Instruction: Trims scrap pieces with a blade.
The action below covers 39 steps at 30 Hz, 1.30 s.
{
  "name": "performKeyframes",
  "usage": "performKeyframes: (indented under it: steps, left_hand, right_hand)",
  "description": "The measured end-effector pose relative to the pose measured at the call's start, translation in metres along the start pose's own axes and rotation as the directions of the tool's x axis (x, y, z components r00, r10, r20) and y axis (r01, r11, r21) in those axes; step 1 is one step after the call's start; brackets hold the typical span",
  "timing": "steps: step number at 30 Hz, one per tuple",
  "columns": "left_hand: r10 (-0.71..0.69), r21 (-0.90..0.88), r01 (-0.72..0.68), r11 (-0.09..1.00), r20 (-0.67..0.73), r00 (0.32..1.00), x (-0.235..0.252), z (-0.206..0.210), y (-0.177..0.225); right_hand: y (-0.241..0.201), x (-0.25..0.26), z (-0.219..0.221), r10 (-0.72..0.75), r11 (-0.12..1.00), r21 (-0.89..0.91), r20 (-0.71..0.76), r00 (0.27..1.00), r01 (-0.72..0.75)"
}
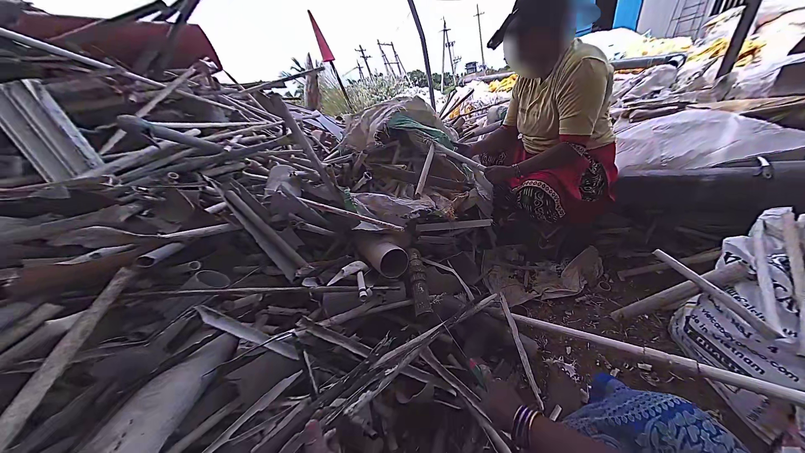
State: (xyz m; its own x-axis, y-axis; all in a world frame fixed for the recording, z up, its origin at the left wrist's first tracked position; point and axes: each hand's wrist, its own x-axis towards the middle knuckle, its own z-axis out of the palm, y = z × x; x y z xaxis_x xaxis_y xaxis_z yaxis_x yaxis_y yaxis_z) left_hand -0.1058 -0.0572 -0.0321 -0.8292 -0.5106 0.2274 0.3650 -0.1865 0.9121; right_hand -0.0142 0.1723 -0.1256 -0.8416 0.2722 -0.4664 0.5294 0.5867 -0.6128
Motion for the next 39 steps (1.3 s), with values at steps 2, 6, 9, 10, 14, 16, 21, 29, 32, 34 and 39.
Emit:
performKeyframes:
  steps: [2,6,9,10,14,16,21,29,32,34,39]
  left_hand:
    - [0.007,0.023,-0.007,1.0,-0.017,1.0,0.005,-0.006,-0.003]
    - [-0.066,-0.014,0.065,0.998,-0.089,0.994,0.006,-0.008,-0.003]
    - [-0.114,-0.032,0.112,0.993,-0.087,0.99,-0.001,0.0,-0.009]
    - [-0.115,-0.031,0.113,0.993,-0.084,0.99,-0.003,0.0,-0.012]
    - [-0.124,-0.086,0.119,0.989,-0.064,0.99,0.006,0.001,-0.011]
    - [-0.152,-0.115,0.146,0.983,-0.044,0.987,0.005,-0.001,-0.009]
    - [-0.173,-0.138,0.166,0.976,-0.038,0.984,0.005,0.001,-0.009]
    - [-0.169,-0.134,0.163,0.978,-0.032,0.985,0.001,-0.002,-0.009]
    - [-0.112,-0.112,0.112,0.987,0.002,0.994,-0.004,0.0,-0.007]
    - [-0.08,-0.103,0.082,0.991,0.016,0.997,-0.002,0.001,-0.009]
    - [-0.144,-0.131,0.142,0.981,-0.002,0.99,-0.003,-0.005,-0.013]
  right_hand:
    - [-0.033,-0.032,0.009,-0.178,0.976,-0.113,0.098,0.979,0.188]
    - [-0.022,-0.022,0.014,-0.144,0.966,-0.203,0.107,0.984,0.163]
    - [-0.008,-0.002,0.014,-0.08,0.982,-0.167,0.063,0.995,0.089]
    - [-0.016,-0.011,0.017,-0.088,0.985,-0.144,0.074,0.993,0.098]
    - [-0.046,-0.045,0.018,-0.214,0.945,-0.219,0.154,0.965,0.245]
    - [-0.029,-0.03,0.014,-0.159,0.962,-0.205,0.113,0.981,0.18]
    - [-0.011,-0.004,0.004,0.048,0.996,-0.078,0.036,0.998,-0.045]
    - [0.003,0.008,0.002,0.107,0.991,-0.082,0.031,0.994,-0.104]
    - [0.008,0.016,0.0,0.17,0.985,-0.015,-0.005,0.985,-0.171]
    - [-0.019,-0.01,0.008,-0.02,0.999,-0.035,0.055,0.998,0.021]
    - [-0.009,-0.004,0.009,-0.007,0.995,-0.098,0.073,0.997,0.015]
